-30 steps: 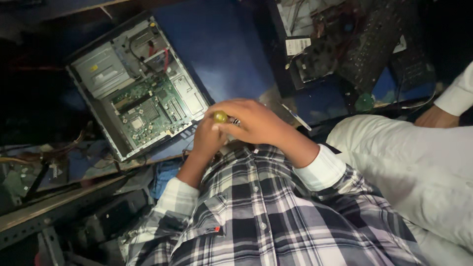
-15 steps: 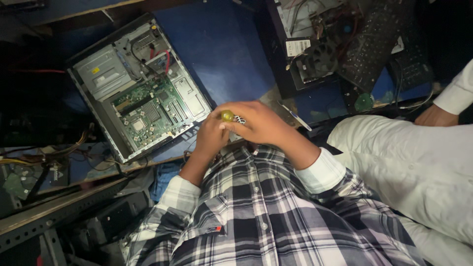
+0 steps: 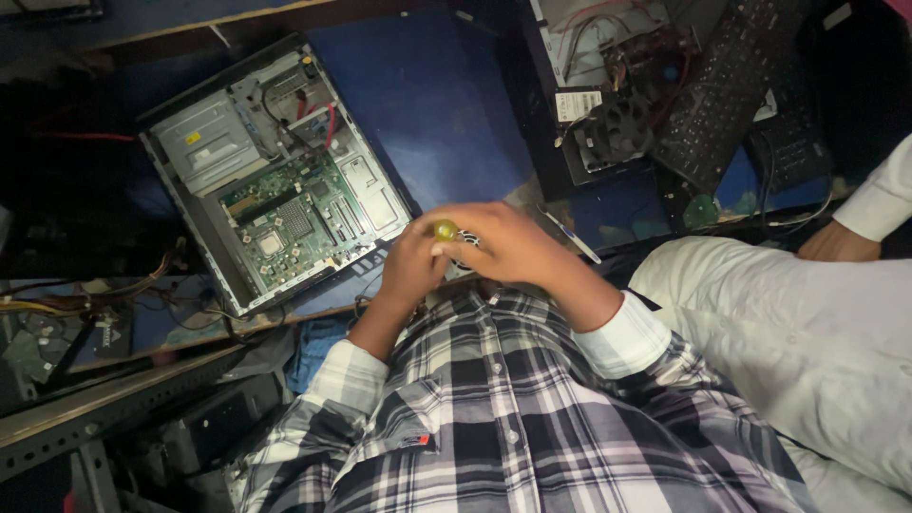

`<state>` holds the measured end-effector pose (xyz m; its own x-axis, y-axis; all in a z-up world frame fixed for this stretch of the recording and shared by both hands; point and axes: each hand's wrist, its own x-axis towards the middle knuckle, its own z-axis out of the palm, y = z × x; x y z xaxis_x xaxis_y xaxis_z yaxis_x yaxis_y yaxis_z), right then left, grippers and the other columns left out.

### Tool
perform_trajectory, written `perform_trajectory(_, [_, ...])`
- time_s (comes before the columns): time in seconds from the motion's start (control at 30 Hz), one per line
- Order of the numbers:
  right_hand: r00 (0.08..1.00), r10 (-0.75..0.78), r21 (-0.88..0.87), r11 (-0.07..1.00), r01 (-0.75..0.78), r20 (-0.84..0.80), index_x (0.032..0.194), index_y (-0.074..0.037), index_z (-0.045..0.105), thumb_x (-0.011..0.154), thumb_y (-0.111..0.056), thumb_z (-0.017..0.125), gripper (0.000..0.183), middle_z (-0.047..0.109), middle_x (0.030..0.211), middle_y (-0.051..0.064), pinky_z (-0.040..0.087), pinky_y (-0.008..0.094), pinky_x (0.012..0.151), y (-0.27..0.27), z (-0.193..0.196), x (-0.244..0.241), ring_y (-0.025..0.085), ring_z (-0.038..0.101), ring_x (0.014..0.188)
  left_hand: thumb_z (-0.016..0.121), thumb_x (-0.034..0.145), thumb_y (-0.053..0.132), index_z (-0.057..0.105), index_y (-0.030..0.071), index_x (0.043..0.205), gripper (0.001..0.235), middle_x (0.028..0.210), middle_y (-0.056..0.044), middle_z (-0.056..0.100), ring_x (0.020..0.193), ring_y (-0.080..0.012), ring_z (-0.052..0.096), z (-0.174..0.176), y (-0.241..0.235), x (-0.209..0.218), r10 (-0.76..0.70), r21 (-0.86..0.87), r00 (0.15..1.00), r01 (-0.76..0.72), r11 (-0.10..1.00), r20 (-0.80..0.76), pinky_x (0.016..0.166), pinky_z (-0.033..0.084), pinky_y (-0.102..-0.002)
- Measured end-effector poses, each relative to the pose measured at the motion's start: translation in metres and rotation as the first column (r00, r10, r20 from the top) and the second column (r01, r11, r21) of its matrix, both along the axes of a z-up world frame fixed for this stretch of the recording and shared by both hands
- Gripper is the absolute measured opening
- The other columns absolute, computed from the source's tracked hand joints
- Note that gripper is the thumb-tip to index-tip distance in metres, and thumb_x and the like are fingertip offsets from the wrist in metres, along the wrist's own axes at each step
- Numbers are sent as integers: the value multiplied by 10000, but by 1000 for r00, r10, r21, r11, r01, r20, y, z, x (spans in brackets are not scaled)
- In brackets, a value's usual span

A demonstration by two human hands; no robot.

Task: The person uses a screwdriver to remove screws from a computer case and then detaches a cooling fan. The person places the fan on the workbench and continues to unscrew components from the fan assembly.

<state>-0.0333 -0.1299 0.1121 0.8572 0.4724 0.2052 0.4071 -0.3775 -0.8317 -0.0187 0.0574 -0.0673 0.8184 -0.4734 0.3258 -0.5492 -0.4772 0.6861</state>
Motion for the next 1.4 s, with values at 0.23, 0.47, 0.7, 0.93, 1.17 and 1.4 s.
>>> perform_trajectory(0.23, [999,37,33,999,-36,-26,1401,-78,530,1024,-151,613,393,682,1281,134,550,394,998,5,1,-10,297,697,1181,714,854,154,724,101,1121,272,1096,-165,697,988,-377,685,8,2,-2,12,-15,1000,-12,1000,-10,806,568,-468])
perform_trajectory(0.47, [961,-235,275,943,189,147,1397,-4,420,1085,-167,577,385,500,1302,158,484,385,1034,43,-35,-36,269,559,1155,716,893,158,691,102,1123,237,1143,-116,695,1025,-336,698,25,-1,-3,11,-135,999,-17,991,-47,812,569,-425])
perform_trajectory(0.7, [882,-404,504,829,241,241,1119,-44,424,1006,-93,681,286,542,1016,108,477,335,825,68,-84,-22,162,543,905,705,850,155,671,69,1109,275,1063,-120,706,973,-336,701,45,-1,-5,11,-80,944,-39,996,-329,782,562,-424])
perform_trajectory(0.93, [873,-473,575,750,328,120,1009,-46,444,1032,-79,649,209,575,903,87,460,255,703,65,-101,-3,110,514,757,683,884,211,673,54,1124,287,1122,-174,703,1037,-394,676,27,2,-8,26,-118,983,-48,992,-181,836,554,-455])
perform_trajectory(1.17, [862,-472,561,771,302,185,1038,-38,437,1035,-53,636,200,558,909,94,457,267,702,58,-96,-2,122,509,768,742,797,185,609,-30,1210,484,1106,-254,651,996,-462,607,-21,-12,-21,96,18,988,-94,995,-124,857,503,-524])
perform_trajectory(1.4, [880,-447,577,766,284,160,1012,-52,436,1026,-44,641,206,554,870,81,449,270,673,53,-91,0,115,495,735,832,717,296,649,31,1122,518,1069,-227,691,1004,-430,648,-43,-19,-15,18,99,961,10,995,-277,847,531,-508])
